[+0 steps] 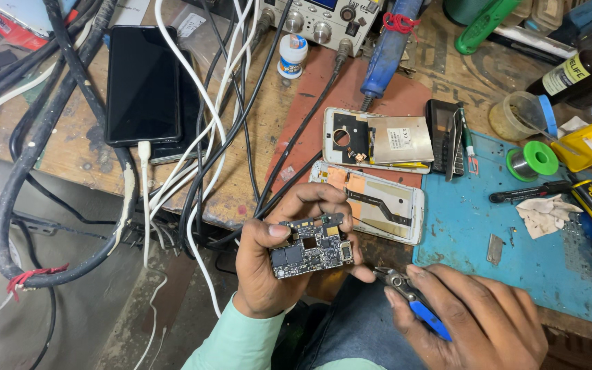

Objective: The person holds a disassembled phone motherboard in one hand and uses blue-handled pliers to pry and work on components on the board. Disassembled phone bodies, a soldering iron, flux, and other repair tools lie on the cluttered workbench around them.

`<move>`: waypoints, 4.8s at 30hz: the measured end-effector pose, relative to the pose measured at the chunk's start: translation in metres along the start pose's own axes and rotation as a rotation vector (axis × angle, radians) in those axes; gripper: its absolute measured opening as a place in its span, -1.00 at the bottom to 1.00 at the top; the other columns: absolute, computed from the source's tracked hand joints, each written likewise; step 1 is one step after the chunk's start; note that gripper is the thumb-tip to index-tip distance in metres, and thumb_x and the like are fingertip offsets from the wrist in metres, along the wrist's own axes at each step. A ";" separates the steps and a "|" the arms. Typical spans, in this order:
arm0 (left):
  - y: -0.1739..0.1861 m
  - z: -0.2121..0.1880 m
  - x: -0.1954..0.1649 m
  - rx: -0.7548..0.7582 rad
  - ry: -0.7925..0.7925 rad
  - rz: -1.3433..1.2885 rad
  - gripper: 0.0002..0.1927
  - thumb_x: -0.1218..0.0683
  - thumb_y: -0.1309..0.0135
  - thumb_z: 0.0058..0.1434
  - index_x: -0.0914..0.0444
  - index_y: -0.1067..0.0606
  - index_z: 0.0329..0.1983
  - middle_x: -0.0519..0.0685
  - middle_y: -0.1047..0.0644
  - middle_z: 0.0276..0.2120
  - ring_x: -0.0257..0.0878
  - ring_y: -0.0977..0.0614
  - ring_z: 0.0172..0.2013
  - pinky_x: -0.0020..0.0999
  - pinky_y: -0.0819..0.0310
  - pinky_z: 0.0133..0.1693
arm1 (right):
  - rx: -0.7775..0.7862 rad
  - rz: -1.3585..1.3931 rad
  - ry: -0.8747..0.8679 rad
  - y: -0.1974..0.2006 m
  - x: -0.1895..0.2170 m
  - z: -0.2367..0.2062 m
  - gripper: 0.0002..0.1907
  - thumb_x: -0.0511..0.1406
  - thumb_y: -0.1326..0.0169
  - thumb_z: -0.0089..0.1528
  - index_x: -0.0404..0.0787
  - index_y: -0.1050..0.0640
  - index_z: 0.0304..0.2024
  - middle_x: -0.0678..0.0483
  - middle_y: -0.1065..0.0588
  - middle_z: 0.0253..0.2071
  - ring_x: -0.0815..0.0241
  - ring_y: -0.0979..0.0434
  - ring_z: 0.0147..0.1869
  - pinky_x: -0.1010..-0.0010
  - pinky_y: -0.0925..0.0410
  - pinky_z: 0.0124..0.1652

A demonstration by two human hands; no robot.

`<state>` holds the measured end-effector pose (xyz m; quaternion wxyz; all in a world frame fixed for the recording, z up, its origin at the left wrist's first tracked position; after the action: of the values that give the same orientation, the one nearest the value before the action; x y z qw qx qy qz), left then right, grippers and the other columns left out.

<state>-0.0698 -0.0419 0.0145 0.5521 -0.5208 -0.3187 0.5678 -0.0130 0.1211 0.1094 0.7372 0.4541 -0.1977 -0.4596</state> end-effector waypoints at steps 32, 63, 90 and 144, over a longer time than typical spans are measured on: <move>0.001 -0.009 -0.010 -0.049 -0.080 0.139 -0.27 -0.14 0.00 0.16 0.48 -0.32 0.23 0.27 -0.44 -0.02 0.11 -0.58 -0.03 0.00 -0.60 -0.08 | 0.035 0.452 -0.414 -0.017 0.002 0.007 -0.60 -0.21 -0.39 -0.01 -0.19 -0.69 -0.15 0.05 -0.67 -0.26 0.27 -0.72 -0.20 0.44 -0.51 -0.22; -0.042 -0.030 -0.036 0.019 -0.493 1.021 -0.34 -0.21 -0.04 0.19 0.42 -0.39 0.09 0.22 -0.47 -0.03 -0.09 -0.56 -0.06 -0.23 -0.46 0.04 | 0.380 0.635 -0.750 -0.062 -0.013 -0.018 -0.66 -0.14 -0.42 0.13 -0.22 -0.76 -0.16 0.02 -0.68 -0.28 0.26 -0.72 -0.16 0.42 -0.54 -0.10; 0.003 -0.026 -0.025 -0.190 -0.346 0.313 -0.17 -0.20 -0.27 0.01 0.35 -0.28 0.20 0.25 -0.39 -0.06 0.07 -0.56 -0.05 -0.02 -0.54 0.07 | 0.261 0.661 -0.636 -0.047 0.000 0.008 -0.68 -0.18 -0.35 0.05 -0.24 -0.73 -0.24 0.02 -0.68 -0.34 0.30 -0.77 -0.24 0.42 -0.54 -0.15; 0.001 -0.032 -0.028 -0.196 -0.441 0.463 -0.27 -0.19 -0.21 0.10 0.39 -0.32 0.14 0.31 -0.39 0.01 0.08 -0.57 -0.02 0.01 -0.61 0.06 | 0.034 0.371 -0.205 -0.007 0.032 0.050 -0.67 -0.24 -0.39 0.03 -0.23 -0.67 -0.20 0.01 -0.65 -0.25 0.13 -0.71 -0.19 0.32 -0.50 -0.20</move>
<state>-0.0443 -0.0761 0.0116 0.2734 -0.4945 -0.3570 0.7438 -0.0359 0.0678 0.1255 0.7776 0.3732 -0.3593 -0.3565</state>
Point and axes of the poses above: each hand's wrist, its own z-axis towards the middle knuckle, its own y-axis out of the back of the hand, x = y × z, the point moved 9 cm from there along z, towards the middle knuckle
